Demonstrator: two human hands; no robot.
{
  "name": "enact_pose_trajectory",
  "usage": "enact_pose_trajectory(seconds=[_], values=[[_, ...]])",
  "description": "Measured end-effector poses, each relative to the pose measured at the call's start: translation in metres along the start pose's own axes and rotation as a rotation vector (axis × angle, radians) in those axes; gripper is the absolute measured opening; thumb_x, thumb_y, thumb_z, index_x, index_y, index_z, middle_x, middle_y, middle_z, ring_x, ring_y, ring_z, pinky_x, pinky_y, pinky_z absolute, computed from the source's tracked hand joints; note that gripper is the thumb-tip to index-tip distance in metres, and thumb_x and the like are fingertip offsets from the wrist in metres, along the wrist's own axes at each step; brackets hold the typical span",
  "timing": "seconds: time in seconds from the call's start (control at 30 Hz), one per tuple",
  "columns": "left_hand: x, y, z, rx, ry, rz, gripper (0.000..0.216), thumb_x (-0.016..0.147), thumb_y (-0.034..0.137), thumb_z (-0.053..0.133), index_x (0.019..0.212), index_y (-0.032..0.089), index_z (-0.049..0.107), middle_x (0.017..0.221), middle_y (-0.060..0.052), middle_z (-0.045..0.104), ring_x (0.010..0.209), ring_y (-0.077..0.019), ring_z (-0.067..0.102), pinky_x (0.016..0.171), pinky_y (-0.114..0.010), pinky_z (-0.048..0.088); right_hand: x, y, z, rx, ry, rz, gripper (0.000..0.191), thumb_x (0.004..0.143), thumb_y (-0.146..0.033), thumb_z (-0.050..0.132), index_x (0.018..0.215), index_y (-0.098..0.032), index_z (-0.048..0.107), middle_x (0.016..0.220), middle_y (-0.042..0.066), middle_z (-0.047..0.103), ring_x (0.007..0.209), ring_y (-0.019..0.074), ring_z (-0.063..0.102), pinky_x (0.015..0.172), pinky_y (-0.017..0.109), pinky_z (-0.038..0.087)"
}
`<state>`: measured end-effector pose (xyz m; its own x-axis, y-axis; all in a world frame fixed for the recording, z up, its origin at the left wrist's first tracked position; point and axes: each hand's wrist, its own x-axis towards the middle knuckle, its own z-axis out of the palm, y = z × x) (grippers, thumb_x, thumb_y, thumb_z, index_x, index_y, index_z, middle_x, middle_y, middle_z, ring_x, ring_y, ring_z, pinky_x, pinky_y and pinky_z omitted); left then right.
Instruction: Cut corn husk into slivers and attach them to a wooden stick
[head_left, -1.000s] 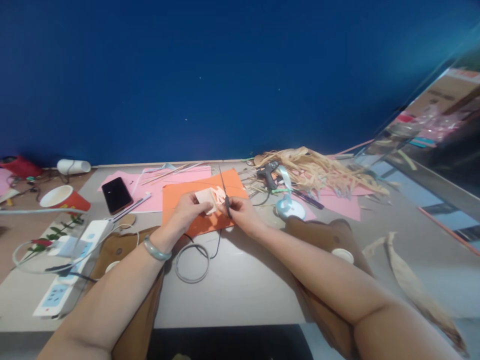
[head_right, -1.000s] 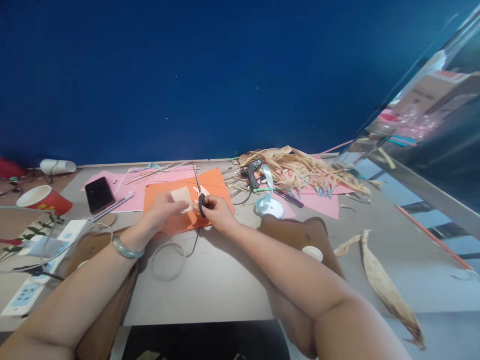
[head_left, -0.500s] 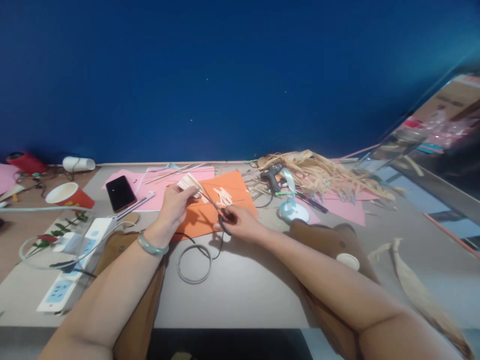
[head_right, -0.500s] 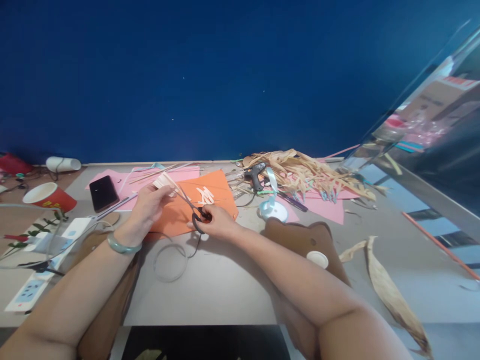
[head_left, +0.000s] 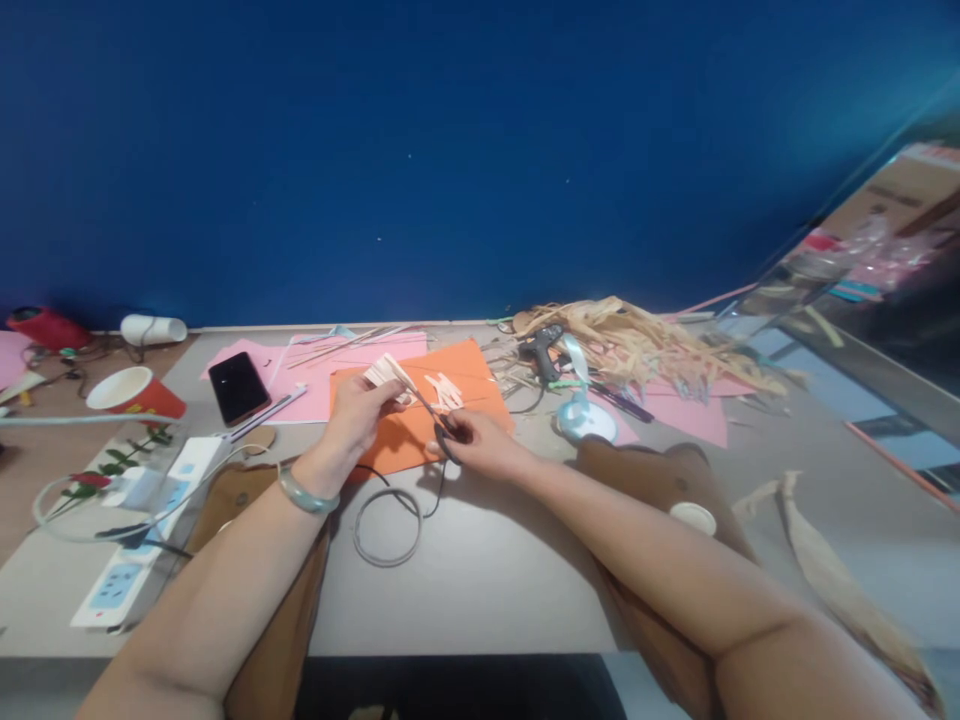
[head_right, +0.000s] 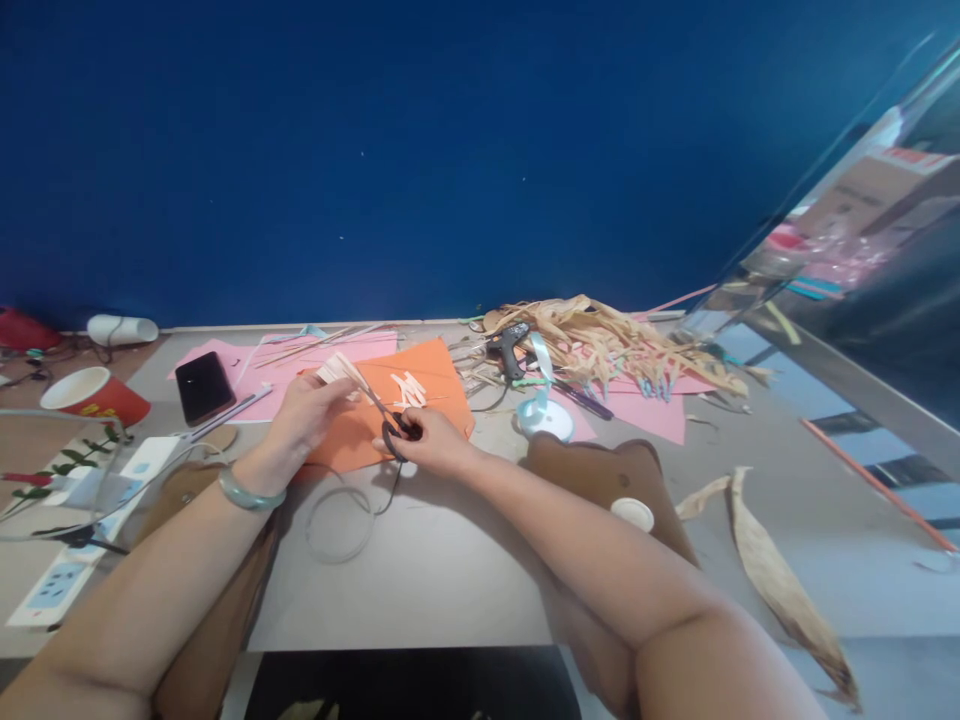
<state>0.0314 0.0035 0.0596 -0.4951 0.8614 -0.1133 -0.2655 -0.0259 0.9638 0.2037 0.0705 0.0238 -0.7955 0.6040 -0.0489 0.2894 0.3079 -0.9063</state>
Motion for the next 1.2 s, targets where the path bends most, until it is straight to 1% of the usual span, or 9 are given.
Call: enact_pose_trajectory(seconds=[0.33, 0.6, 0.73, 0.93, 1.07, 1.2], values=[[-0.0014, -0.0025, 0.0012, 0.021, -0.028, -0.022, 0.019, 0.055, 0.018, 0.071, 0.071, 0.009, 0.065, 0.067, -0.004, 0.066, 0.056, -0.0098, 0.058, 0.053, -0.019, 0.046, 0.0007, 0.0009, 0.0002, 0.010, 0.004, -0.021, 0.043, 0.068, -0.054, 0.062, 0.062, -0.017, 0.041, 0.061, -0.004, 0.038, 0.058, 0.0085, 0.035, 0.051, 0.022, 0.028], [-0.0015, -0.0006, 0.0004, 0.009, -0.016, -0.017, 0.022, 0.055, 0.020, 0.073, 0.073, 0.009, 0.065, 0.066, -0.004, 0.065, 0.057, -0.0108, 0.059, 0.053, -0.020, 0.047, 0.0027, 0.0060, 0.0021, 0.020, 0.026, -0.039, 0.045, 0.070, -0.052, 0.059, 0.057, -0.018, 0.033, 0.058, -0.005, 0.031, 0.056, 0.0078, 0.031, 0.050, 0.021, 0.026], [-0.0011, -0.0013, -0.0006, -0.002, -0.016, -0.017, 0.021, 0.055, 0.019, 0.073, 0.072, 0.009, 0.064, 0.065, -0.003, 0.064, 0.056, -0.0101, 0.058, 0.052, -0.020, 0.046, 0.0044, 0.0076, 0.0027, 0.080, -0.002, -0.045, 0.044, 0.071, -0.051, 0.060, 0.057, -0.018, 0.034, 0.057, -0.005, 0.034, 0.055, 0.0076, 0.032, 0.051, 0.021, 0.027], [-0.0007, -0.0016, -0.0021, -0.010, -0.018, -0.010, 0.022, 0.056, 0.020, 0.074, 0.073, 0.010, 0.064, 0.065, -0.002, 0.064, 0.055, -0.0096, 0.057, 0.051, -0.020, 0.045, 0.0053, 0.0089, 0.0023, 0.134, -0.011, 0.001, 0.043, 0.071, -0.049, 0.061, 0.056, -0.018, 0.036, 0.055, -0.005, 0.035, 0.054, 0.0076, 0.033, 0.051, 0.021, 0.027], [-0.0005, -0.0045, -0.0032, 0.009, -0.048, -0.032, 0.024, 0.056, 0.021, 0.074, 0.076, 0.010, 0.065, 0.069, -0.003, 0.065, 0.056, -0.0098, 0.058, 0.052, -0.020, 0.045, 0.0046, 0.0067, 0.0020, 0.120, 0.004, -0.011, 0.044, 0.070, -0.048, 0.062, 0.055, -0.018, 0.034, 0.055, -0.005, 0.034, 0.054, 0.0073, 0.032, 0.051, 0.021, 0.027], [-0.0013, -0.0098, -0.0021, 0.023, -0.125, -0.058, 0.021, 0.059, 0.021, 0.073, 0.076, 0.011, 0.065, 0.070, -0.002, 0.064, 0.057, -0.0087, 0.057, 0.055, -0.020, 0.046, 0.0048, 0.0064, 0.0023, 0.119, 0.002, -0.020, 0.042, 0.072, -0.046, 0.060, 0.056, -0.018, 0.033, 0.055, -0.005, 0.035, 0.055, 0.0075, 0.033, 0.052, 0.021, 0.028]])
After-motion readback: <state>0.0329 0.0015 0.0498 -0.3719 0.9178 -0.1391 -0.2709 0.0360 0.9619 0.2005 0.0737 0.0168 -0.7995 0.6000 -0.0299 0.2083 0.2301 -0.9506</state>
